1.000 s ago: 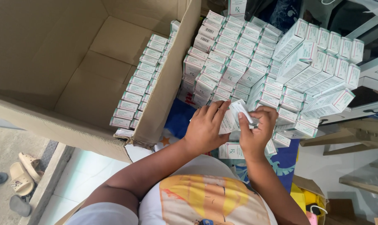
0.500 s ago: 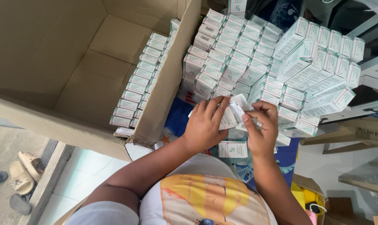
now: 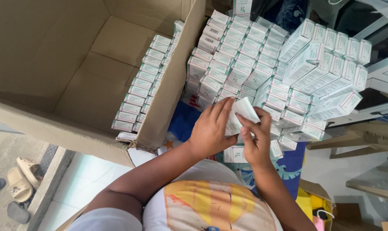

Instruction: The person repeatedly picks up small white boxes from a large stack, opens them to reveal a plastic tray containing a small bottle and a vial, and then places the boxes into a large cardboard shipping box. The process is repeated continuously.

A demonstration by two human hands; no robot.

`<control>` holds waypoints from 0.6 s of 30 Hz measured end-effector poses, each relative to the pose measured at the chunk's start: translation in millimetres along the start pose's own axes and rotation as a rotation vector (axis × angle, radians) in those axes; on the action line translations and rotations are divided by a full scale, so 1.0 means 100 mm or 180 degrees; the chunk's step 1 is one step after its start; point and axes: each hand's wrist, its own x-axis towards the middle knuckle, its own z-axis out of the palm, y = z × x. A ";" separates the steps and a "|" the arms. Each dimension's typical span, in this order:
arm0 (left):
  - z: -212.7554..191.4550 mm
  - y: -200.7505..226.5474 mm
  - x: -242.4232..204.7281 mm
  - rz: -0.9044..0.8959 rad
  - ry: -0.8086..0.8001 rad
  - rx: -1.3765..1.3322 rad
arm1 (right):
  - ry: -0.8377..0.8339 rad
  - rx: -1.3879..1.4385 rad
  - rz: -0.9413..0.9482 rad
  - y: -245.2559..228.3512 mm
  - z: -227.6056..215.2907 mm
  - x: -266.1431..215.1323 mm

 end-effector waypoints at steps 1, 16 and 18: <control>0.01 -0.02 0.01 0.0012 0.0010 0.0002 | 0.0007 -0.0004 -0.0014 0.00 -0.03 0.03; 0.06 -0.05 -0.04 0.0010 -0.0306 -0.0304 | 0.0205 0.2289 0.1034 0.22 0.02 -0.08; 0.08 -0.07 -0.06 0.0013 -0.0342 -0.0264 | 0.0186 0.2180 0.1063 0.16 0.08 -0.07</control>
